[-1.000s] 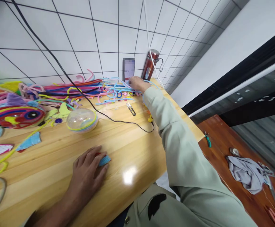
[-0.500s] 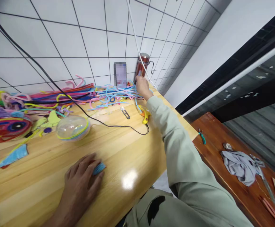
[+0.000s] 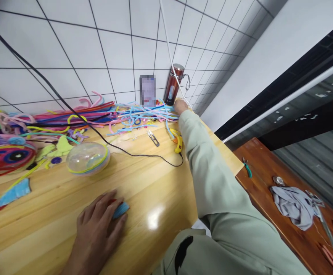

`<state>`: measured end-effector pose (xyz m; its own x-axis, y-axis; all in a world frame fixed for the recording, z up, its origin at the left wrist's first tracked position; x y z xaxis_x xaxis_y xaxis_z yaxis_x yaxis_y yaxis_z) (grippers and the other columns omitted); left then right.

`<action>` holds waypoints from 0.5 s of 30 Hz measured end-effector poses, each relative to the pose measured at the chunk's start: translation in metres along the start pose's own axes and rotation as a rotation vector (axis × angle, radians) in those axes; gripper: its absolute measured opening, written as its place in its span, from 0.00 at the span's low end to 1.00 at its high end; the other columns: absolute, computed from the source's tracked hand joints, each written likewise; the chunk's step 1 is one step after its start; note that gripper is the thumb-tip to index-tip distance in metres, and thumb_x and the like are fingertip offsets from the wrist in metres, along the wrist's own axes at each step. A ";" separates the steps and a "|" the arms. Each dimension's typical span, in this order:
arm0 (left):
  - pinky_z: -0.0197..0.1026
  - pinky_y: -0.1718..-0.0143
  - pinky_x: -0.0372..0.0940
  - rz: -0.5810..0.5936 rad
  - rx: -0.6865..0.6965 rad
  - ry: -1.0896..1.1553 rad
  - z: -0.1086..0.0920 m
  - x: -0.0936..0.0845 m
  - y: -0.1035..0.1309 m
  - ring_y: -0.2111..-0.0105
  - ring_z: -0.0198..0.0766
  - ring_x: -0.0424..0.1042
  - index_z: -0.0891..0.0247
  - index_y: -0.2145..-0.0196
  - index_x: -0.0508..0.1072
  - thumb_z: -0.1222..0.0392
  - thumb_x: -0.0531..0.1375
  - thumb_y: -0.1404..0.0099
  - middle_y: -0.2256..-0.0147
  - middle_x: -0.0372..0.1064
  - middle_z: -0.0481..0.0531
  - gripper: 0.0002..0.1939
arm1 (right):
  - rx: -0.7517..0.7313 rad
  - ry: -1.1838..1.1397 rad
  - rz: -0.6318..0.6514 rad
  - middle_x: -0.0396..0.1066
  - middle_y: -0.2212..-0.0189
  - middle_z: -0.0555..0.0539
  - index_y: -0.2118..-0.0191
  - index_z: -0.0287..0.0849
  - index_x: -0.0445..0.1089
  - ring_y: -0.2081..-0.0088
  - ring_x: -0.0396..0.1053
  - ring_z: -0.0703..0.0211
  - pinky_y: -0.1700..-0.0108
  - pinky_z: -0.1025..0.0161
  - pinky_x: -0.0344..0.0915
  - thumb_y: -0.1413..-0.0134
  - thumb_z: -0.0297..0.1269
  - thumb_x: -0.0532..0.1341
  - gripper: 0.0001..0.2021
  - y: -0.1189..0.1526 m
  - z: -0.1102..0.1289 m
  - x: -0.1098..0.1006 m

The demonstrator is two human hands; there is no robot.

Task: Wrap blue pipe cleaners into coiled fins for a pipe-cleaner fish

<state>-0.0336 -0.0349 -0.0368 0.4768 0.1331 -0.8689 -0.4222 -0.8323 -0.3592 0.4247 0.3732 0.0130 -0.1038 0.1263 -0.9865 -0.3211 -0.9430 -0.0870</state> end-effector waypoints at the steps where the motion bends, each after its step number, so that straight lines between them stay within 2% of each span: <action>1: 0.62 0.41 0.66 0.004 0.001 0.000 0.000 0.000 0.000 0.37 0.61 0.73 0.60 0.43 0.79 0.60 0.58 0.19 0.38 0.78 0.66 0.14 | 0.027 0.011 0.011 0.77 0.39 0.17 0.42 0.26 0.80 0.37 0.77 0.25 0.35 0.36 0.72 0.31 0.40 0.65 0.22 0.000 0.000 0.000; 5: 0.62 0.41 0.66 0.016 -0.001 0.000 -0.001 -0.001 0.000 0.37 0.62 0.72 0.60 0.42 0.79 0.61 0.57 0.19 0.37 0.77 0.67 0.14 | 0.024 0.027 0.011 0.72 0.33 0.16 0.39 0.27 0.78 0.31 0.72 0.23 0.29 0.33 0.67 0.31 0.34 0.63 0.21 0.007 0.004 -0.002; 9: 0.61 0.40 0.66 0.012 -0.003 0.018 0.000 0.000 -0.001 0.37 0.60 0.73 0.59 0.43 0.79 0.62 0.58 0.20 0.37 0.78 0.65 0.13 | -0.034 -0.013 -0.041 0.73 0.35 0.19 0.38 0.31 0.76 0.29 0.69 0.23 0.25 0.32 0.62 0.28 0.31 0.60 0.19 0.024 0.011 -0.011; 15: 0.62 0.41 0.67 -0.011 0.004 0.024 0.001 0.003 -0.002 0.37 0.62 0.73 0.60 0.44 0.80 0.60 0.58 0.20 0.38 0.78 0.66 0.14 | -0.055 -0.164 -0.120 0.79 0.42 0.24 0.46 0.37 0.79 0.33 0.74 0.24 0.27 0.29 0.65 0.32 0.28 0.62 0.13 0.038 0.024 -0.046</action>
<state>-0.0322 -0.0318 -0.0391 0.4999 0.1295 -0.8564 -0.4195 -0.8289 -0.3702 0.3949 0.3392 0.0581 -0.2216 0.2828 -0.9332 -0.2887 -0.9331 -0.2142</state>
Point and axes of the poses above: each hand's wrist, its own y-axis away from the middle knuckle, its own x-axis out of the palm, z = x × y, the point moved 2 cm from there along -y, towards the middle knuckle
